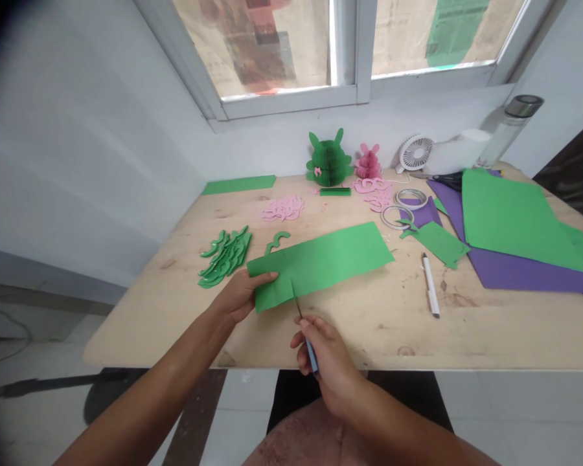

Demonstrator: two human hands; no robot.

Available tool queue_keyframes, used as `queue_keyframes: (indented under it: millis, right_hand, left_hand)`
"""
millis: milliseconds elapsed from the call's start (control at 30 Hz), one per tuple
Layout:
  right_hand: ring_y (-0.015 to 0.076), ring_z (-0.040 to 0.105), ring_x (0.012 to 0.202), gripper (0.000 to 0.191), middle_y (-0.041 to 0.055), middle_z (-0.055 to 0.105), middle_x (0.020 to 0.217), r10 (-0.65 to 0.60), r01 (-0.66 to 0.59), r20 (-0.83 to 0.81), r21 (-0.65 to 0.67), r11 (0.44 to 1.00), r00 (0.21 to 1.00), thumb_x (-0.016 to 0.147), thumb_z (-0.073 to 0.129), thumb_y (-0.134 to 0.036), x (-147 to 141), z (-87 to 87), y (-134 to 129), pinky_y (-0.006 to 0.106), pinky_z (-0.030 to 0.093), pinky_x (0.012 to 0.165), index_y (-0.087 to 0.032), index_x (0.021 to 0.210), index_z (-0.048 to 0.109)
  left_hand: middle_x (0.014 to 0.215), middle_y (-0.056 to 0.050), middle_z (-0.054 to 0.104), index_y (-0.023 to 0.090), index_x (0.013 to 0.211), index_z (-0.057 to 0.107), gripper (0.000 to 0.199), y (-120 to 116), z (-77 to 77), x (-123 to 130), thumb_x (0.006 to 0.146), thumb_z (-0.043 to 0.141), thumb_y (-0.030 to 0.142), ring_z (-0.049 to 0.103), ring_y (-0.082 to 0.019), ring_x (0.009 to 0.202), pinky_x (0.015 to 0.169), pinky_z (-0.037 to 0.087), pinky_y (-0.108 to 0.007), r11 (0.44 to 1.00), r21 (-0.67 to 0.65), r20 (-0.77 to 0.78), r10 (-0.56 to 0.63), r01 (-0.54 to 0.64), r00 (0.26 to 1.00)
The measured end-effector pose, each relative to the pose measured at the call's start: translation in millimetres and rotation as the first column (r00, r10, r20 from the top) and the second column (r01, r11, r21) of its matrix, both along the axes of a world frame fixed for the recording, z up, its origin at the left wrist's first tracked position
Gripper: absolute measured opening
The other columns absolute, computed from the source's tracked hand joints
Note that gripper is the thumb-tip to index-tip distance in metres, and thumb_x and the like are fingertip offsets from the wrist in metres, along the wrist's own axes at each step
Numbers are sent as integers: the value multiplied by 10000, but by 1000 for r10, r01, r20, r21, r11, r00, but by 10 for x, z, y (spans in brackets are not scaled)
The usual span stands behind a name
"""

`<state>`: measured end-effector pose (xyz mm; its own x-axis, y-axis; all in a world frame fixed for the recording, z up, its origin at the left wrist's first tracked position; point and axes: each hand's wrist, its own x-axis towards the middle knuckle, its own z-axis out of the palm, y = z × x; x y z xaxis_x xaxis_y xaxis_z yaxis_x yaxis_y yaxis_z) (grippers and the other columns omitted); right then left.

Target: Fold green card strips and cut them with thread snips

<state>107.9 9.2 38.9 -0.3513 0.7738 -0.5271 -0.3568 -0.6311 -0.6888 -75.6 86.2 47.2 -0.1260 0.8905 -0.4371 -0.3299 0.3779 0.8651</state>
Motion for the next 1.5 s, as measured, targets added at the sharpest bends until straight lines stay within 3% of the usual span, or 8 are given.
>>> queue_keyframes:
  millis: [600,800,1000,1500]
  right_hand:
    - [73,431,479,449,-25,593,713,-15,15,11,-31,999,1000,697,706,-557,-44,30,67,244,255,460,-196,927,570]
    - [67,427,470,407,-16,601,740,-15,15,33,20,1000,999,719,676,-564,-81,-10,96,252,246,456,-199,839,543]
    - [70,422,467,416,-23,590,735,-28,26,41,46,999,999,723,668,-571,-98,-25,101,253,246,454,-206,888,554]
    - [51,368,448,433,-22,572,727,-31,24,66,104,994,997,722,655,-603,-111,-57,113,248,232,442,-201,741,496]
  left_hand:
    - [919,-88,745,140,950,710,511,-10,23,29,468,871,200,691,-232,829,745,563,-299,1000,-9,10,-10,10,1000]
    - [943,-81,741,155,1035,694,596,-14,18,37,469,875,193,686,-217,820,744,558,-291,1000,-9,32,-6,7,999]
    - [911,-87,741,139,993,703,544,-27,13,47,483,876,214,684,-223,831,745,553,-287,1000,-2,3,-11,11,1000]
    - [919,-83,740,140,973,703,538,-26,31,68,471,880,217,686,-227,840,754,557,-292,1000,-7,2,-22,22,1000]
